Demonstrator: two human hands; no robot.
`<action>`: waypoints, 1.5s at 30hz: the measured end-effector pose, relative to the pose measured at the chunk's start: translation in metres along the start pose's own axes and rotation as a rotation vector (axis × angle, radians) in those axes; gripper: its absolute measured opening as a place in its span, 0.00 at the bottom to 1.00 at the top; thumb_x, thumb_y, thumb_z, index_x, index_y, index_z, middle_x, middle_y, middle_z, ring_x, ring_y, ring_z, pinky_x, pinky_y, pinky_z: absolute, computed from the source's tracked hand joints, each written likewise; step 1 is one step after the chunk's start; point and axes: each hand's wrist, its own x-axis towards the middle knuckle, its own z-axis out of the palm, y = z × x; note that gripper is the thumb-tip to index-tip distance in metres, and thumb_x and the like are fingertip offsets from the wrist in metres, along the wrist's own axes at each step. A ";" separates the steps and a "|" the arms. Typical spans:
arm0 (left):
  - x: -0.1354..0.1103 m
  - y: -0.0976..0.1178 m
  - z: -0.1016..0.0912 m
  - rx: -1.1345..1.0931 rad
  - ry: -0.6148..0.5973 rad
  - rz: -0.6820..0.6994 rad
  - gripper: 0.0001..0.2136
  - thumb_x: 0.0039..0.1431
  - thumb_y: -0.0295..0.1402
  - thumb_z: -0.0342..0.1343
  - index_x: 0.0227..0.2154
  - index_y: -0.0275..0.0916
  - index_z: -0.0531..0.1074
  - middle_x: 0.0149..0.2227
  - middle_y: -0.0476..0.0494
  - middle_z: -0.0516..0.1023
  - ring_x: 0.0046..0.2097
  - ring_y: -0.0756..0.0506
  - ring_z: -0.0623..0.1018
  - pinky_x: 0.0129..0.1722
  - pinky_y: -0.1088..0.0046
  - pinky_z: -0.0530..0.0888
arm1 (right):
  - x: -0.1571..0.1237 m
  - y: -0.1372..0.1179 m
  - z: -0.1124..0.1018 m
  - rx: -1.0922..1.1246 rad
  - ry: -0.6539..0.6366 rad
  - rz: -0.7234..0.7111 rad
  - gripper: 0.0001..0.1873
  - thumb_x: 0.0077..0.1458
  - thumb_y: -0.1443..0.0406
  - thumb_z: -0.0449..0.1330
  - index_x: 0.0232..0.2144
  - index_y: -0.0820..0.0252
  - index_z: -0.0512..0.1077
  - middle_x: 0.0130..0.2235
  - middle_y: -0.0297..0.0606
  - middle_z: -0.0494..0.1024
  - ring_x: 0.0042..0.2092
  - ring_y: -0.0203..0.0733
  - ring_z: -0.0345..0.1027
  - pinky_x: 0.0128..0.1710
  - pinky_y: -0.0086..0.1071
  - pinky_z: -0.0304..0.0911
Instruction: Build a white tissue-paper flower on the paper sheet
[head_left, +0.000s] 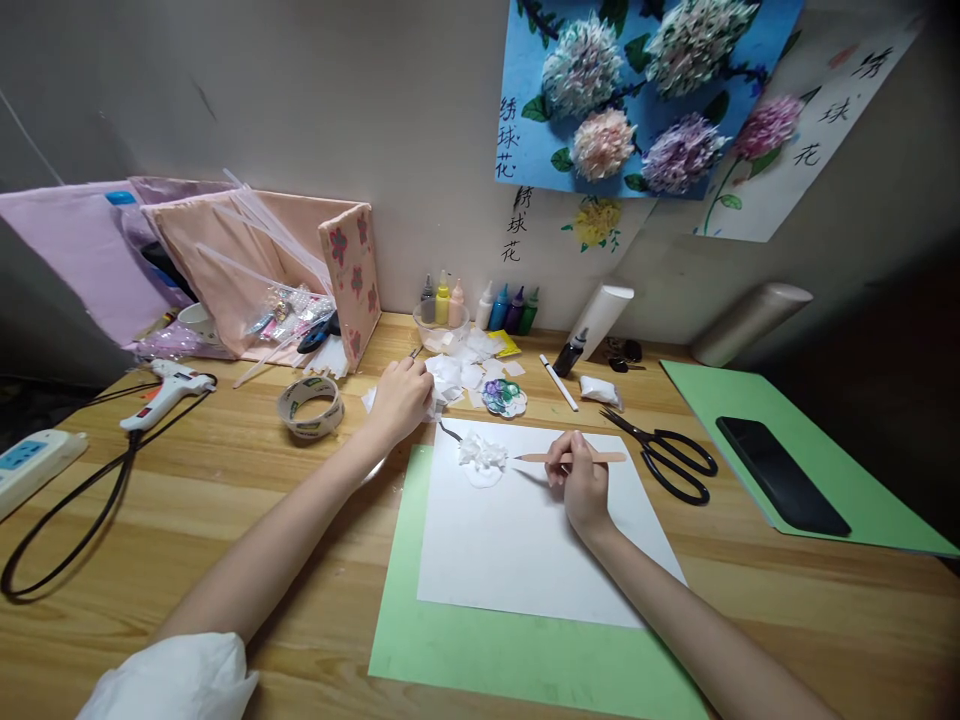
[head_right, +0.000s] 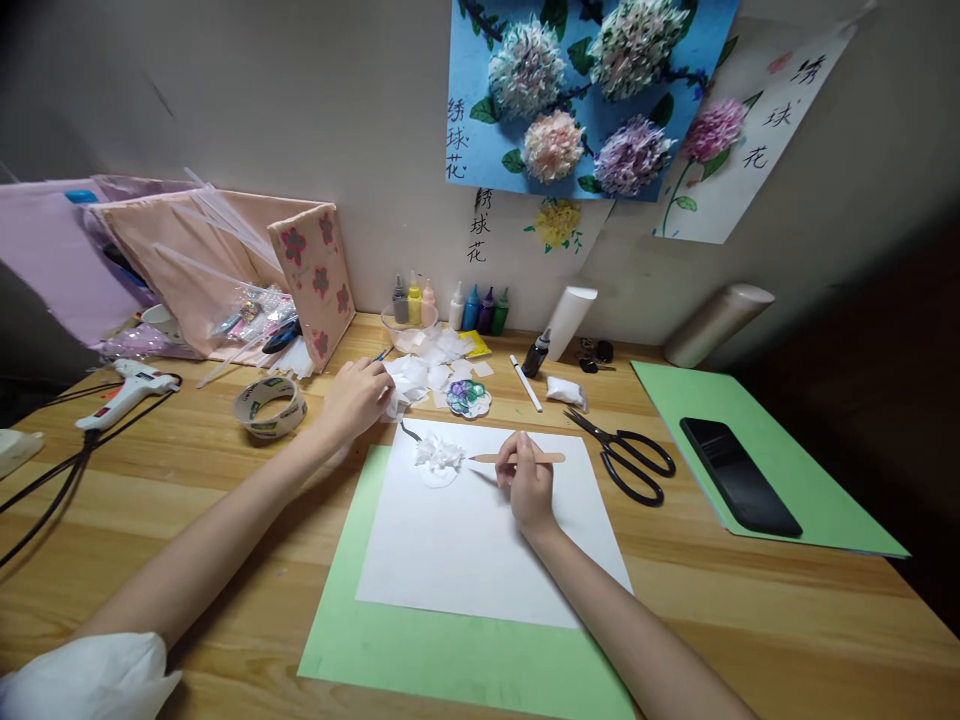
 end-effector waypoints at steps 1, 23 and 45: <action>0.000 -0.001 -0.001 -0.022 0.008 -0.007 0.10 0.58 0.28 0.46 0.30 0.37 0.73 0.35 0.39 0.74 0.40 0.41 0.69 0.35 0.65 0.61 | 0.000 0.000 0.000 0.000 -0.003 -0.005 0.25 0.59 0.52 0.46 0.17 0.60 0.63 0.15 0.29 0.62 0.15 0.28 0.54 0.15 0.24 0.49; 0.000 -0.001 -0.019 -0.961 -0.741 -0.094 0.17 0.48 0.46 0.56 0.25 0.34 0.73 0.25 0.47 0.75 0.28 0.51 0.71 0.28 0.77 0.65 | -0.003 0.001 -0.002 -0.032 -0.081 -0.049 0.25 0.59 0.52 0.45 0.17 0.59 0.63 0.16 0.29 0.61 0.17 0.30 0.54 0.16 0.27 0.49; -0.014 0.037 -0.022 -0.497 -0.614 0.188 0.07 0.49 0.35 0.55 0.27 0.39 0.76 0.29 0.47 0.78 0.30 0.49 0.73 0.26 0.76 0.60 | -0.011 0.000 -0.006 -0.342 -0.551 -0.459 0.21 0.63 0.59 0.40 0.24 0.57 0.64 0.22 0.35 0.67 0.26 0.37 0.61 0.29 0.33 0.58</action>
